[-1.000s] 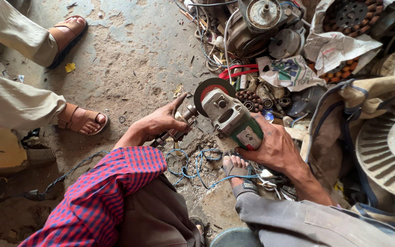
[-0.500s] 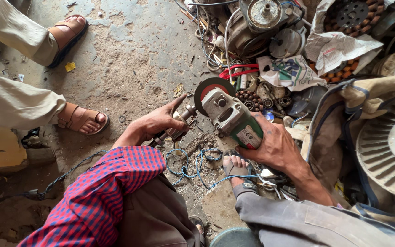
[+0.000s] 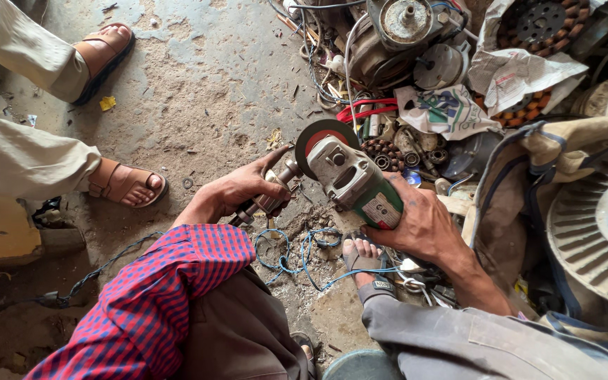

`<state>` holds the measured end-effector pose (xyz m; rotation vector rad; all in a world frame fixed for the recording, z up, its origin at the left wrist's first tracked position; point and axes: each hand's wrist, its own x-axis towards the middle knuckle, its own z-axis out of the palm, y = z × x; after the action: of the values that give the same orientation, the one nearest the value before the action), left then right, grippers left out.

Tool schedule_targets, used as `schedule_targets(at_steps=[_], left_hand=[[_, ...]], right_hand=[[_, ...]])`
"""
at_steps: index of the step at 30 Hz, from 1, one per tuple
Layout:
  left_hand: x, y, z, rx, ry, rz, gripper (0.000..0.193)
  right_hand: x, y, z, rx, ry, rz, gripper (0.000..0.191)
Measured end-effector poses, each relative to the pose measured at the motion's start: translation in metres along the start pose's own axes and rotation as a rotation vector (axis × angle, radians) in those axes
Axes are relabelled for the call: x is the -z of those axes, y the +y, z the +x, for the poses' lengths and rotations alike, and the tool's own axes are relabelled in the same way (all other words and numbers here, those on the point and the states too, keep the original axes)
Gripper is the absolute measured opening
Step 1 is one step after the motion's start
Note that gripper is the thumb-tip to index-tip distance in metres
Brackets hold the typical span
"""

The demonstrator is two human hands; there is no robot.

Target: The person sits on the floor and uses an angle grinder to smooth the surface of a cylindrical metal part. They hold the part with one hand and operate the grinder with the other, rotating the part to grind different sections.

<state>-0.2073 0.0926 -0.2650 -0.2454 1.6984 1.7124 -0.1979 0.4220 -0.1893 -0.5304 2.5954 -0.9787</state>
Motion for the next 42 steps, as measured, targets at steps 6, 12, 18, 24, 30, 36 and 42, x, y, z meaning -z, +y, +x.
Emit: schedule_targets(at_steps=[6, 12, 18, 24, 30, 36, 42], left_hand=[[0.007, -0.010, 0.004, -0.017, -0.094, -0.155, 0.111], [0.011, -0.015, 0.008, -0.023, -0.146, -0.193, 0.111], [0.010, -0.011, 0.005, -0.009, -0.149, -0.239, 0.109], [0.003, -0.005, -0.003, -0.028, -0.191, -0.254, 0.106], [0.002, -0.001, -0.004, 0.002, -0.178, -0.252, 0.106], [0.004, -0.006, 0.000, 0.006, -0.142, -0.243, 0.107], [0.002, -0.004, 0.002, 0.040, -0.058, -0.099, 0.113]], right_hand=[[0.000, 0.002, 0.003, 0.046, 0.016, 0.014, 0.084], [0.001, 0.002, 0.004, 0.018, 0.002, 0.011, 0.084], [0.001, 0.002, 0.002, 0.021, 0.005, 0.000, 0.085], [0.000, 0.003, 0.001, 0.032, 0.012, 0.006, 0.086], [0.001, 0.003, 0.001, 0.037, 0.013, 0.006, 0.085], [0.001, 0.001, -0.001, 0.012, 0.009, 0.005, 0.086], [0.001, 0.001, -0.002, 0.002, -0.003, 0.010, 0.086]])
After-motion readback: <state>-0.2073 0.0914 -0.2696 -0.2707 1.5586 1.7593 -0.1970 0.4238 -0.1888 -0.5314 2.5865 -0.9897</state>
